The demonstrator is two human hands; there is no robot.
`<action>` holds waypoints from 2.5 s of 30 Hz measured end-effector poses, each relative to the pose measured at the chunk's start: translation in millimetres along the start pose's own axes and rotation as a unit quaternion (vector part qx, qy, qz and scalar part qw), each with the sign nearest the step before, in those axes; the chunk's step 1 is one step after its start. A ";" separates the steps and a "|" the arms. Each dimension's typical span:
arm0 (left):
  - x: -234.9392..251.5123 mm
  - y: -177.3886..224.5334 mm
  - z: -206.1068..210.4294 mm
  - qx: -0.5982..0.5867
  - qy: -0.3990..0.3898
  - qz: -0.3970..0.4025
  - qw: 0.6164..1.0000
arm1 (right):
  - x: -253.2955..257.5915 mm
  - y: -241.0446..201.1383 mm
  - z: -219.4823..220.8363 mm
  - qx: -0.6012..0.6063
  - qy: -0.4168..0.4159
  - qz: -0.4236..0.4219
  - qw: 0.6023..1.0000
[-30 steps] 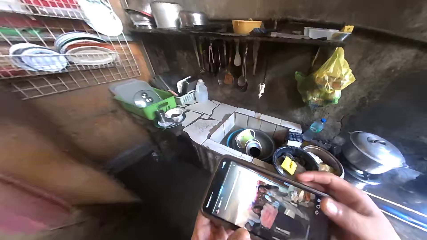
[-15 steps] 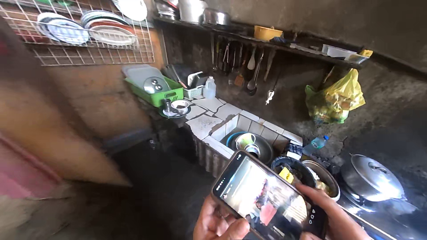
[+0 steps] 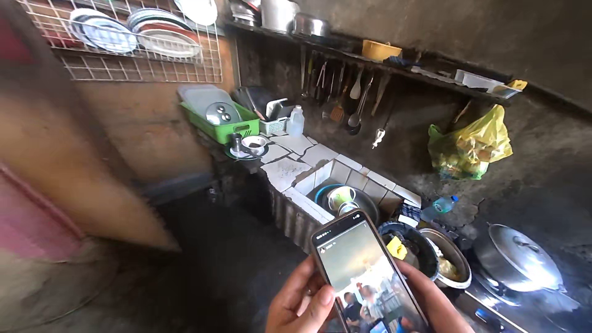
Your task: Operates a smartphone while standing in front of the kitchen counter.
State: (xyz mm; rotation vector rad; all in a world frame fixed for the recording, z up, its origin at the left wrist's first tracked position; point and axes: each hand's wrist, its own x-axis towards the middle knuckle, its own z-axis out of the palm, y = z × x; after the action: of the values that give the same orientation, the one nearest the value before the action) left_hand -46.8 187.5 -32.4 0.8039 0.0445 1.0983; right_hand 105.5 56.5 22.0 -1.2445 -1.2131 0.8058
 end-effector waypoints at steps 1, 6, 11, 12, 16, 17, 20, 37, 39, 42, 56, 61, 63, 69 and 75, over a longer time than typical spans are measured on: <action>0.6 0.4 -1.8 0.012 -0.016 0.000 1.000 | -0.2 -1.3 0.9 -0.006 0.002 0.004 1.000; 1.7 4.1 -1.1 0.056 -0.046 -0.008 0.997 | -0.3 -0.3 8.1 -0.032 0.000 0.005 0.999; -0.9 7.0 -3.6 0.070 -0.045 -0.006 0.997 | -1.3 2.8 8.8 -0.031 -0.018 -0.004 0.999; -1.5 7.2 -4.3 0.050 -0.049 -0.007 0.997 | -1.6 2.8 8.4 -0.032 -0.019 -0.006 0.999; -2.8 9.3 -5.9 0.006 -0.074 -0.013 0.997 | -1.5 0.7 9.8 0.013 -0.034 -0.004 0.999; -3.4 9.4 -6.0 0.004 -0.080 -0.014 0.997 | -1.1 1.0 9.9 0.026 -0.040 -0.005 0.999; -5.2 9.2 -5.5 0.008 -0.086 -0.012 0.996 | -1.4 1.7 8.8 0.049 -0.057 0.002 0.997; -15.2 3.6 1.8 0.015 -0.115 -0.013 0.993 | -17.9 2.2 1.4 0.056 -0.068 0.006 0.996; -17.2 4.4 4.0 0.015 -0.114 -0.016 0.993 | -18.7 4.1 0.0 0.068 -0.071 0.005 0.995; -19.8 5.1 6.4 0.011 -0.111 -0.021 0.994 | -21.3 5.7 -0.4 0.087 -0.071 0.003 0.994; -26.2 -1.3 7.7 -0.061 -0.142 -0.053 0.987 | -34.3 3.2 -3.1 0.083 -0.033 0.016 0.996; -25.8 -3.7 9.6 -0.060 -0.146 -0.060 0.986 | -39.0 3.5 -4.5 0.086 -0.031 0.014 0.996; -25.1 -5.4 9.8 -0.059 -0.148 -0.057 0.986 | -39.8 4.3 -5.8 0.083 -0.033 0.011 0.996; -25.0 -8.6 9.1 -0.020 -0.140 -0.054 0.988 | -37.4 0.1 -2.1 -0.055 0.040 0.003 0.998; -23.0 -5.7 5.0 -0.011 -0.141 -0.045 0.989 | -35.7 2.1 -0.8 -0.032 0.035 0.002 0.999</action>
State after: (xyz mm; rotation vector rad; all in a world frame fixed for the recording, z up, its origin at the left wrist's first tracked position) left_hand -51.5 165.1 -40.1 0.9214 -0.1670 0.8912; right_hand 98.5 23.0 11.9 -1.3159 -1.1881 0.7253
